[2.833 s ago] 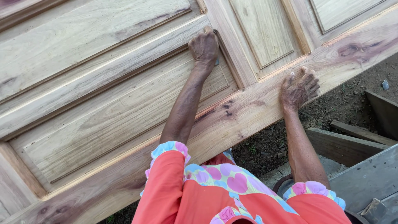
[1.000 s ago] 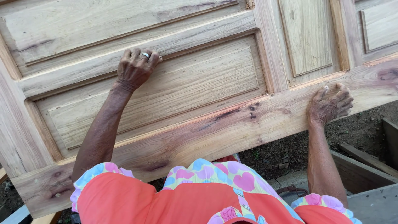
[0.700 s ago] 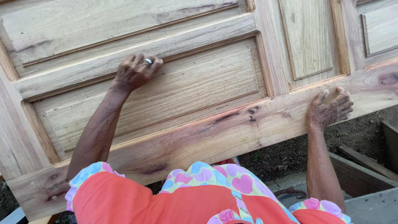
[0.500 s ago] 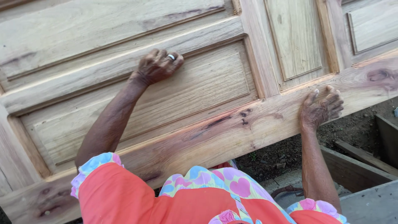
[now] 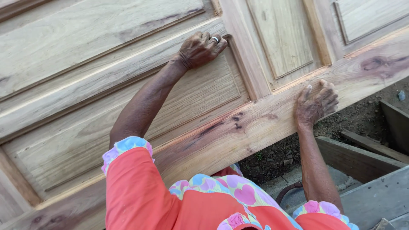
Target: Sanding a wooden door with a sanding block to smooth the surface and edges.
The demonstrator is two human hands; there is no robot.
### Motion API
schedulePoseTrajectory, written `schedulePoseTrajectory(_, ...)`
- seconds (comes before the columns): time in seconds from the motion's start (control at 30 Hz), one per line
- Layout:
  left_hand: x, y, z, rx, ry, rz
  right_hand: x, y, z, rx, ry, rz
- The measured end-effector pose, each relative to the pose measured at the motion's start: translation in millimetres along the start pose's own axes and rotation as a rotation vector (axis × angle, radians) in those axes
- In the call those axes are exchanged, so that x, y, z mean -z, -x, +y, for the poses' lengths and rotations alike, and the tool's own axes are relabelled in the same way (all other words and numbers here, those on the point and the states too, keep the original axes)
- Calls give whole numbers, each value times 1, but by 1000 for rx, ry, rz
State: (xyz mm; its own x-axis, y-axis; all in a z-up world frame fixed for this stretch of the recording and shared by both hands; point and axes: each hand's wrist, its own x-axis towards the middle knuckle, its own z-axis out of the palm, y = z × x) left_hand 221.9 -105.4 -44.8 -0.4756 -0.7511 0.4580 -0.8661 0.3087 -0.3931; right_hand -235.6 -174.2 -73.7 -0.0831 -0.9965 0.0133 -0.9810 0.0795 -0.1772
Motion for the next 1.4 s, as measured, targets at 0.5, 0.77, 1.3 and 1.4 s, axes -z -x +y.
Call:
schedulePoseTrajectory(0.5,57,124,-28,-45,-224,-78,10,10,-3,212,-56,138)
schedulePoseTrajectory(0.77,153,215,-47,106,-58,-286,15,9,-7,155,-5,100)
schedulePoseTrajectory(1.3,-16,42,1,-64,-131,-22,12,6,-8,110,5,41)
schedulePoseTrajectory(1.4,-43,5,12,-95,-107,-19,4,7,-3,140,-16,55)
